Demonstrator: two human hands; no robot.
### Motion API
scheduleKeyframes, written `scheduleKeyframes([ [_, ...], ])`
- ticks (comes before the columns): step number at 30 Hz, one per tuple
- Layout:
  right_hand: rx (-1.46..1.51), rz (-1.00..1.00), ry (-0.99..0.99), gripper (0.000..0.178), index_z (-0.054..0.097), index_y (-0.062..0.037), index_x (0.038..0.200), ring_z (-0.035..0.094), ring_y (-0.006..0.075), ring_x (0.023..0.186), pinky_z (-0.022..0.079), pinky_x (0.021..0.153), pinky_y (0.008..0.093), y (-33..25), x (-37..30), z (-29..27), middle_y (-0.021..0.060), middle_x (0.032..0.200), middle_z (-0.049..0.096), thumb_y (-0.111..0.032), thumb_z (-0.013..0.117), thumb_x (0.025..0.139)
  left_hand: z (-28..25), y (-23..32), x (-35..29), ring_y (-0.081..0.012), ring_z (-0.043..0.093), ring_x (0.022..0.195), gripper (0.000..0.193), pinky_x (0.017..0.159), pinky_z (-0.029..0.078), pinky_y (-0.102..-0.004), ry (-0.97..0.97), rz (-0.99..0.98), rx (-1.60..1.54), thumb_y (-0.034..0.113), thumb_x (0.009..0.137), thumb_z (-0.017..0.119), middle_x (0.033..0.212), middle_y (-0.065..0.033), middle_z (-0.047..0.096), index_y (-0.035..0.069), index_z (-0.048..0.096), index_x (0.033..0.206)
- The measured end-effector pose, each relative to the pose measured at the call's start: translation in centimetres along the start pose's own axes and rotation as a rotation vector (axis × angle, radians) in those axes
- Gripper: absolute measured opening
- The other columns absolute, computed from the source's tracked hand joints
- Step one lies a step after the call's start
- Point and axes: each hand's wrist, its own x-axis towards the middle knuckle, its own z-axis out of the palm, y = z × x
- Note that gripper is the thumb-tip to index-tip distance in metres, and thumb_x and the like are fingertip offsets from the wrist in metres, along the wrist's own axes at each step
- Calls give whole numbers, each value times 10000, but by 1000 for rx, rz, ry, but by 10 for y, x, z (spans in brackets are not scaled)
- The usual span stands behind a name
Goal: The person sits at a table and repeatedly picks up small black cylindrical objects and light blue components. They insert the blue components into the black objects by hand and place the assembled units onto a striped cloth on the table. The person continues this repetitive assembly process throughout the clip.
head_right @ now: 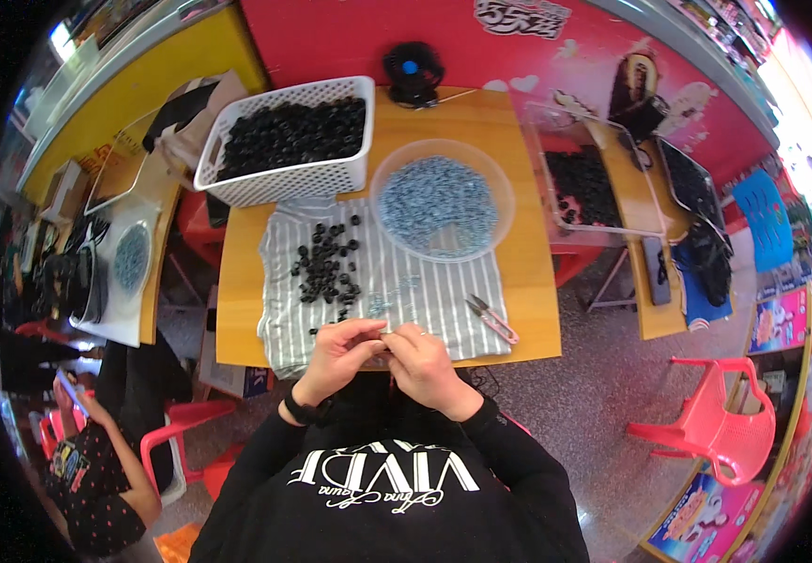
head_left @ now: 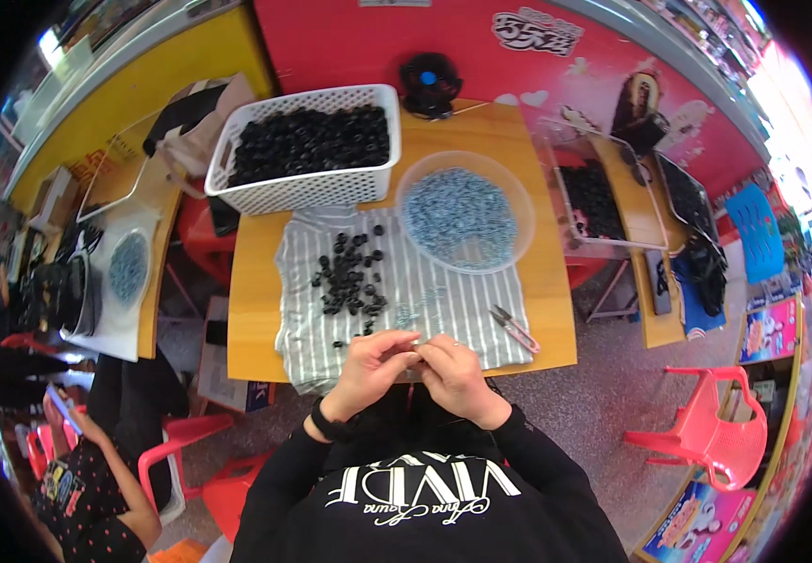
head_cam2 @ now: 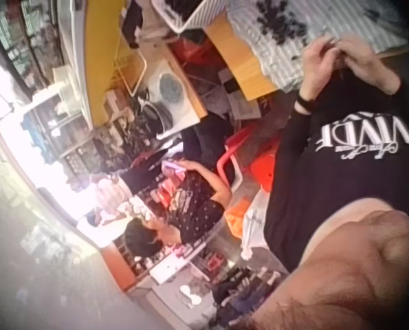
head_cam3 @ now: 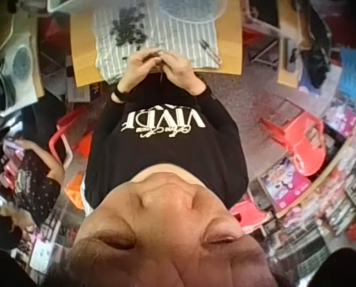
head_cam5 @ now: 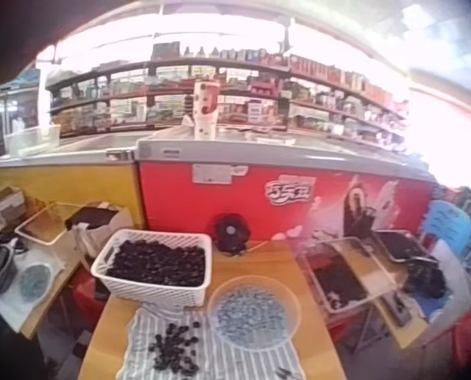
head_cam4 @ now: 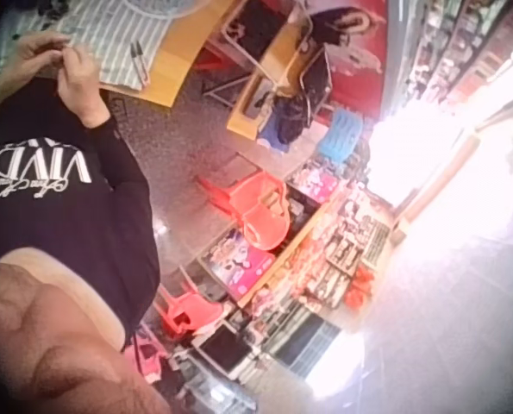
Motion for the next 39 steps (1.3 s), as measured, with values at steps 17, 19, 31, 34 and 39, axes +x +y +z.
scheduleKeyframes([
  [17,-301,294,453,196,666,28,1087,591,94,759,488,672,248,46,71,-182,58,877,666,-121,637,964,-68,-1,-14,-214,605,656,198,607,476,-321,499,78,431,15,844,683,811,-119,625,-13,667,1039],
  [19,-290,223,244,79,670,14,955,584,101,741,474,658,254,24,62,-131,47,839,646,-44,669,901,-68,6,-4,-240,601,691,257,619,473,-332,432,121,588,2,836,674,832,-132,602,-3,658,1093],
  [31,-380,169,-104,158,642,-20,945,598,339,763,470,640,437,5,28,-11,142,830,542,-55,685,797,-56,14,11,-208,646,787,179,677,498,-324,318,1,511,-24,794,708,901,-110,637,-8,646,961],
  [34,-430,196,-108,130,632,-25,914,595,343,769,473,648,447,3,41,-5,144,838,527,-51,676,794,-47,5,-1,-63,623,762,189,672,494,-218,278,-106,30,-45,809,726,911,-38,668,3,652,976],
  [39,-513,195,-187,98,604,-20,860,602,357,787,476,654,455,13,45,9,157,846,536,-37,667,787,-15,3,-9,-135,625,728,216,637,490,-252,202,-6,170,-58,777,729,864,-60,633,-10,640,968],
])
